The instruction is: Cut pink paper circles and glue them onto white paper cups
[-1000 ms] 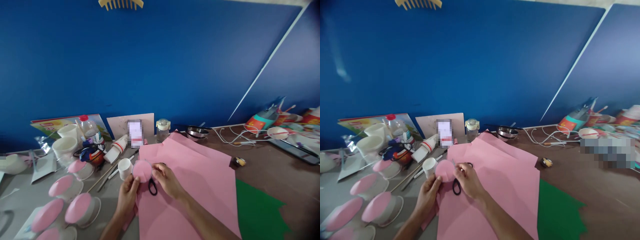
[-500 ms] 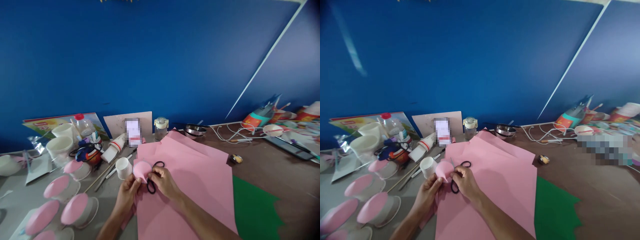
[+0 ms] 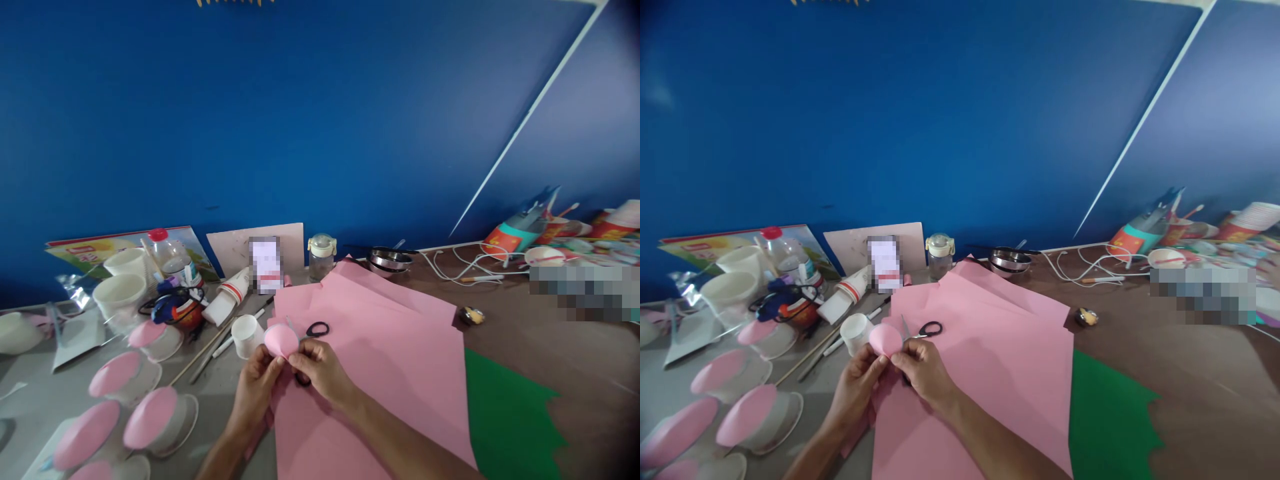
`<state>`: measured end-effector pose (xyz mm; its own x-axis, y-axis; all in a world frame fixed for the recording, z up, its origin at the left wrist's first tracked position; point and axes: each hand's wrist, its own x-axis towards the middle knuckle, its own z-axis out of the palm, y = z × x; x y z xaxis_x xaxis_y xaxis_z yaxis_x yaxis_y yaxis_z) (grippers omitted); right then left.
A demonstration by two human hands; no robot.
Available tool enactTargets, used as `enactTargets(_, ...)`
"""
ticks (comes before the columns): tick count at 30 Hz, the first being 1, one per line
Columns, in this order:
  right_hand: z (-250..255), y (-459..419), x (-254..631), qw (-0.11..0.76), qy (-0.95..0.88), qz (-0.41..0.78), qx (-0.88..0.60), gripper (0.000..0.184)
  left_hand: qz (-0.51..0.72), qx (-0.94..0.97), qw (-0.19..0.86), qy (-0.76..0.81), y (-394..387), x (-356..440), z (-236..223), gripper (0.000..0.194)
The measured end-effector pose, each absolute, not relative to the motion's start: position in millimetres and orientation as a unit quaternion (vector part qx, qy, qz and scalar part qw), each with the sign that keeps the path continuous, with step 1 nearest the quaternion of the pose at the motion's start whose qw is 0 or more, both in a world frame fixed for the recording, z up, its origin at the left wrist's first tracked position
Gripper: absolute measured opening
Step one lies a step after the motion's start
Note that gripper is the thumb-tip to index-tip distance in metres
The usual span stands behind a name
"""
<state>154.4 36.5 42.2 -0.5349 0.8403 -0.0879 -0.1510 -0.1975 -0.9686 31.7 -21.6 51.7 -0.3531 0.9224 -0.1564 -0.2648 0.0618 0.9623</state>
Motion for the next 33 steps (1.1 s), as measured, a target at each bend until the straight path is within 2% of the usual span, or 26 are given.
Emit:
enactTargets(8,43.5,37.7,155.5,0.334,-0.480,0.752,-0.303,0.024,0.614,0.296,0.517,0.518,-22.9,27.8,42.1,0.032)
enactTargets(17,42.1,36.8,154.7,0.351,-0.533,0.696,-0.328,0.014,0.611,0.316,0.478,0.546,-23.6,27.5,45.8,0.032)
enactTargets(21,45.0,36.4,154.0,0.350,-0.486,0.736,-0.316,0.017,0.638,0.297,0.509,0.496,-25.9,27.4,42.1,0.031)
enactTargets(24,50.4,38.8,157.5,0.344,-0.441,0.778,-0.286,0.018,0.682,0.264,0.534,0.423,-26.4,26.9,43.4,0.036)
enactTargets(27,54.6,43.3,163.8,0.301,-0.370,0.846,-0.238,0.024,0.699,0.236,0.549,0.392,-25.1,26.1,48.5,0.039)
enactTargets(33,60.0,44.8,171.4,0.188,-0.290,0.921,-0.182,0.030,0.672,0.253,0.521,0.461,-24.8,24.8,50.0,0.047)
